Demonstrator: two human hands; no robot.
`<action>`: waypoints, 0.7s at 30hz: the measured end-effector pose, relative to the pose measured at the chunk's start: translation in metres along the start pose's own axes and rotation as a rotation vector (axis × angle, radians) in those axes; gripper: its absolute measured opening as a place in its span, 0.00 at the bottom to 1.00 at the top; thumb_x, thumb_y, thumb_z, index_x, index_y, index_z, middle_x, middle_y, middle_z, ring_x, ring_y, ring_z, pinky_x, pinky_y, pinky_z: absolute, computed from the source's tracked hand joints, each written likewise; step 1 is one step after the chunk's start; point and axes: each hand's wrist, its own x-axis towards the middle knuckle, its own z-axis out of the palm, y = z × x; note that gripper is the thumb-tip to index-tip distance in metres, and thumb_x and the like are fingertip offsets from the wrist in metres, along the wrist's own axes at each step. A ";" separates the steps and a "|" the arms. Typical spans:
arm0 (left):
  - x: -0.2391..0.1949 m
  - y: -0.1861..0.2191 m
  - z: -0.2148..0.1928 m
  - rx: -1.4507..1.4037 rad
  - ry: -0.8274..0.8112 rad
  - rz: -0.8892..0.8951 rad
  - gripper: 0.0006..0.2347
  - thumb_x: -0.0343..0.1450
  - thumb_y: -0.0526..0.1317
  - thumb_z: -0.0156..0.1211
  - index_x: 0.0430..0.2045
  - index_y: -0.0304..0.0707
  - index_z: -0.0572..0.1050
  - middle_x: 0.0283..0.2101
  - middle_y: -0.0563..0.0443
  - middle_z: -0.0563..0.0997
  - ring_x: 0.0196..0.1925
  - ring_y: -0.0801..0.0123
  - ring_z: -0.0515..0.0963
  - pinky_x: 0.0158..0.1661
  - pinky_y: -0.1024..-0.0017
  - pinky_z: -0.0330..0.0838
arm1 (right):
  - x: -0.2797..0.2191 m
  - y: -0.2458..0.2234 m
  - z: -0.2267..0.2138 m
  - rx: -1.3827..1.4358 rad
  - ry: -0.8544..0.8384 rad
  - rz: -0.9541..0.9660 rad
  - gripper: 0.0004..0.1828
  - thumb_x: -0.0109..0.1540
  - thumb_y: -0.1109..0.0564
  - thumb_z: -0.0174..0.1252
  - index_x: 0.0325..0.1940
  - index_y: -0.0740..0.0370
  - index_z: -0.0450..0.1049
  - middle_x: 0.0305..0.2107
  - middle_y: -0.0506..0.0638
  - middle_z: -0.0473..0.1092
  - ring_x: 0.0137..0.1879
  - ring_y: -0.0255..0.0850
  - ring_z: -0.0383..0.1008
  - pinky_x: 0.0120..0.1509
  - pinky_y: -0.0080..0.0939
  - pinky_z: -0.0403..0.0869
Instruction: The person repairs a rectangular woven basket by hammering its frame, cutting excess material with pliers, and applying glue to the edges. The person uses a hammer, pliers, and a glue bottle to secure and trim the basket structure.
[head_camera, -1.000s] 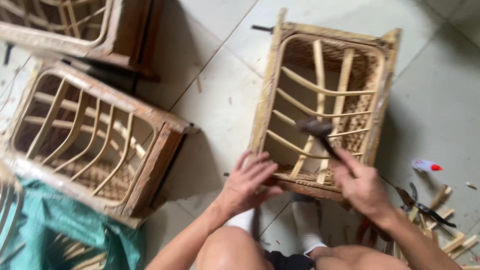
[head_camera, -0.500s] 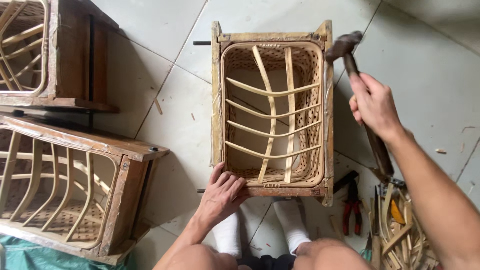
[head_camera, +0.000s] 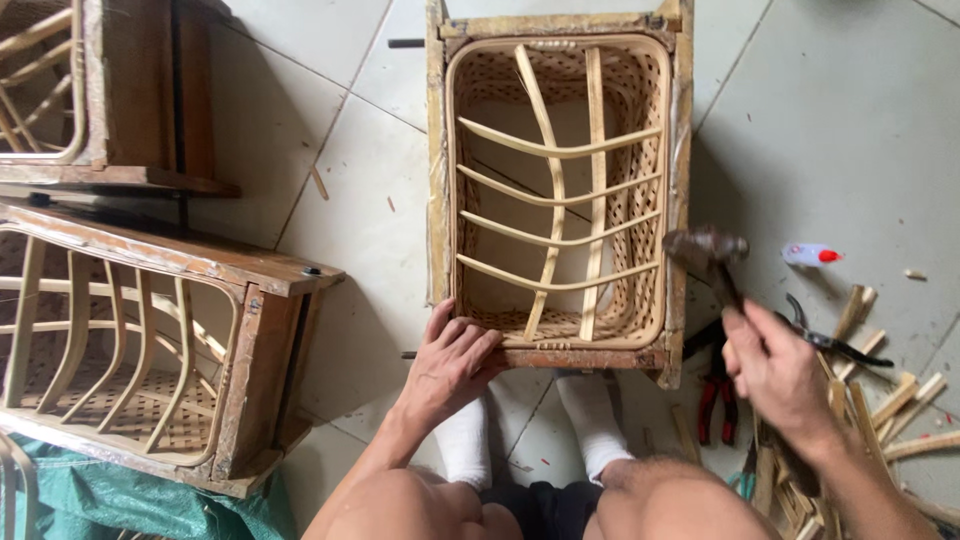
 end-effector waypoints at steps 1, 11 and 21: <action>-0.001 0.001 0.001 0.003 0.001 -0.004 0.20 0.61 0.40 0.74 0.45 0.36 0.76 0.37 0.50 0.77 0.48 0.58 0.76 0.68 0.49 0.57 | -0.007 0.007 0.002 -0.001 -0.002 0.009 0.25 0.69 0.47 0.50 0.64 0.67 0.70 0.16 0.51 0.69 0.17 0.36 0.66 0.19 0.37 0.68; -0.004 0.006 0.001 0.022 0.041 0.005 0.19 0.63 0.43 0.74 0.44 0.36 0.76 0.36 0.48 0.76 0.47 0.56 0.76 0.67 0.49 0.59 | 0.016 -0.004 0.007 0.242 0.027 -0.139 0.21 0.74 0.47 0.49 0.46 0.72 0.70 0.20 0.46 0.63 0.22 0.31 0.62 0.22 0.34 0.63; 0.001 0.009 0.002 0.048 0.056 0.006 0.22 0.62 0.43 0.73 0.48 0.36 0.76 0.44 0.49 0.81 0.53 0.57 0.77 0.67 0.50 0.59 | -0.029 0.051 0.039 0.409 0.149 0.001 0.19 0.72 0.48 0.52 0.37 0.68 0.70 0.19 0.45 0.67 0.21 0.30 0.64 0.23 0.33 0.64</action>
